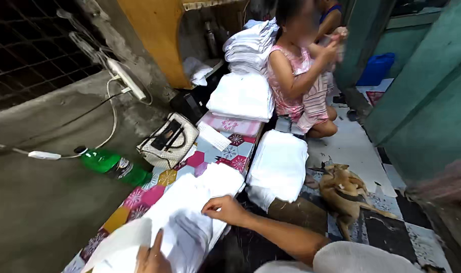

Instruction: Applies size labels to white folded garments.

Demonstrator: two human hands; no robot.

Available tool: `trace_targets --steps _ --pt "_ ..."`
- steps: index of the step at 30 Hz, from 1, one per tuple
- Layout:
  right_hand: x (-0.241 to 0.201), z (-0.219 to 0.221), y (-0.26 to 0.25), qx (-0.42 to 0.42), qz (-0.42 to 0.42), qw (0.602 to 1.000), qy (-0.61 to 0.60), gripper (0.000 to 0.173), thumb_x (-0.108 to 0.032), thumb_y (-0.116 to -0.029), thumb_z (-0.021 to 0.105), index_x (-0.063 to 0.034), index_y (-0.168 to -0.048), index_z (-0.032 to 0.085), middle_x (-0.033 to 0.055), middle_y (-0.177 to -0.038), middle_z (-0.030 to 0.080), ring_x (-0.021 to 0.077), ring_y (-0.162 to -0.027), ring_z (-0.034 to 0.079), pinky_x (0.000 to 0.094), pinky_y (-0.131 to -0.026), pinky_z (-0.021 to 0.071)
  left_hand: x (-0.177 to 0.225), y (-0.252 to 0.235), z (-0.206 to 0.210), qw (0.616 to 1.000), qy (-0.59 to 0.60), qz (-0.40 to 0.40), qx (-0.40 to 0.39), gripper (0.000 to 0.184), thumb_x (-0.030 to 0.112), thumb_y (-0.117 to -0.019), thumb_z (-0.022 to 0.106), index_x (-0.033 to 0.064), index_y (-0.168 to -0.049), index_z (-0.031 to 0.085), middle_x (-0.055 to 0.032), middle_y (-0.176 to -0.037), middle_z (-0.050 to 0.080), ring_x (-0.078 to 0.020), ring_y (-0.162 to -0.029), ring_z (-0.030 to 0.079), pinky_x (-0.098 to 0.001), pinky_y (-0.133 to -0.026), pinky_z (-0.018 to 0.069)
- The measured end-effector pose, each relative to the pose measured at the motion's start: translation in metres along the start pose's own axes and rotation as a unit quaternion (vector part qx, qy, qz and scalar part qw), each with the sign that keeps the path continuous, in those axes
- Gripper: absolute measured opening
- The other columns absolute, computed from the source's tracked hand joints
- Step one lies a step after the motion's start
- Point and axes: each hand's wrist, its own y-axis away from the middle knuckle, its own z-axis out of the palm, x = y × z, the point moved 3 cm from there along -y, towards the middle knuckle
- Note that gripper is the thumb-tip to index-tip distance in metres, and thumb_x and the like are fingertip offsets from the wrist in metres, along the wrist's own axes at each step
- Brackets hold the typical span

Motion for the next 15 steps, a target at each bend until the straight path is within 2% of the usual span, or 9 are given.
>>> trace_targets --steps 1,2,3,5,7,9,12,15 --pt "0.006 -0.010 0.003 0.010 0.028 0.999 0.015 0.015 0.001 -0.0947 0.065 0.0097 -0.103 0.074 0.0201 -0.102 0.074 0.0208 -0.092 0.073 0.0335 -0.088 0.0590 0.009 0.002 0.017 1.000 0.009 0.020 -0.022 0.031 -0.010 -0.0919 0.054 -0.0035 -0.113 0.076 -0.0329 -0.119 0.069 -0.0507 -0.101 0.071 -0.0638 -0.081 0.0563" --pt "0.016 -0.019 0.007 0.023 0.056 0.998 0.026 0.016 -0.001 -0.0954 0.065 0.0084 -0.104 0.074 0.0184 -0.102 0.075 0.0196 -0.093 0.073 0.0338 -0.089 0.0593 0.017 0.005 0.035 0.997 0.025 0.030 -0.060 0.031 -0.011 -0.0901 0.055 -0.0022 -0.109 0.077 -0.0307 -0.122 0.069 -0.0507 -0.105 0.070 -0.0656 -0.084 0.0558" --pt "0.025 -0.030 0.011 0.037 0.090 0.995 0.030 0.017 -0.003 -0.0959 0.064 0.0075 -0.106 0.073 0.0171 -0.103 0.075 0.0189 -0.092 0.073 0.0346 -0.088 0.0598 0.021 0.011 0.052 0.992 0.043 0.029 -0.118 0.031 -0.011 -0.0907 0.055 -0.0017 -0.109 0.077 -0.0274 -0.128 0.067 -0.0489 -0.116 0.067 -0.0659 -0.093 0.0534" --pt "0.040 -0.054 0.022 0.066 0.151 0.986 0.019 0.018 -0.005 -0.0968 0.064 0.0069 -0.109 0.072 0.0158 -0.105 0.074 0.0182 -0.093 0.073 0.0354 -0.088 0.0608 0.025 0.023 0.078 0.970 0.078 0.010 -0.230 0.027 -0.008 -0.0942 0.056 -0.0028 -0.112 0.076 -0.0229 -0.137 0.064 -0.0450 -0.131 0.058 -0.0649 -0.109 0.0434" --pt "0.056 -0.075 0.035 0.104 0.177 0.979 0.000 0.017 -0.004 -0.0951 0.067 0.0057 -0.107 0.072 0.0131 -0.102 0.075 0.0165 -0.090 0.074 0.0344 -0.086 0.0622 0.026 0.035 0.095 0.941 0.096 0.002 -0.324 0.023 0.005 -0.0956 0.064 -0.0044 -0.114 0.074 -0.0218 -0.144 0.058 -0.0420 -0.141 0.048 -0.0643 -0.117 0.0328" --pt "0.067 -0.086 0.049 0.116 0.195 0.974 0.001 0.015 -0.004 -0.0945 0.068 0.0054 -0.106 0.071 0.0117 -0.099 0.075 0.0150 -0.087 0.074 0.0329 -0.084 0.0621 0.030 0.047 0.108 0.921 0.070 0.007 -0.383 0.035 0.019 -0.0919 0.074 -0.0049 -0.116 0.072 -0.0221 -0.151 0.052 -0.0403 -0.146 0.041 -0.0652 -0.120 0.0260" --pt "0.073 -0.083 0.066 0.086 0.214 0.973 0.034 0.016 -0.005 -0.0949 0.067 0.0053 -0.106 0.072 0.0124 -0.100 0.075 0.0139 -0.087 0.073 0.0311 -0.084 0.0611 0.031 0.062 0.124 0.914 0.017 0.035 -0.403 0.031 0.015 -0.0924 0.071 -0.0069 -0.114 0.071 -0.0219 -0.155 0.048 -0.0397 -0.148 0.039 -0.0684 -0.119 0.0226" --pt "0.075 -0.062 0.077 0.023 0.199 0.975 0.098 0.018 -0.008 -0.0968 0.065 0.0041 -0.107 0.073 0.0147 -0.105 0.075 0.0174 -0.091 0.073 0.0335 -0.088 0.0599 0.025 0.069 0.129 0.929 0.011 0.077 -0.362 0.022 0.010 -0.0939 0.067 -0.0058 -0.107 0.074 -0.0206 -0.150 0.053 -0.0401 -0.144 0.046 -0.0714 -0.116 0.0261"
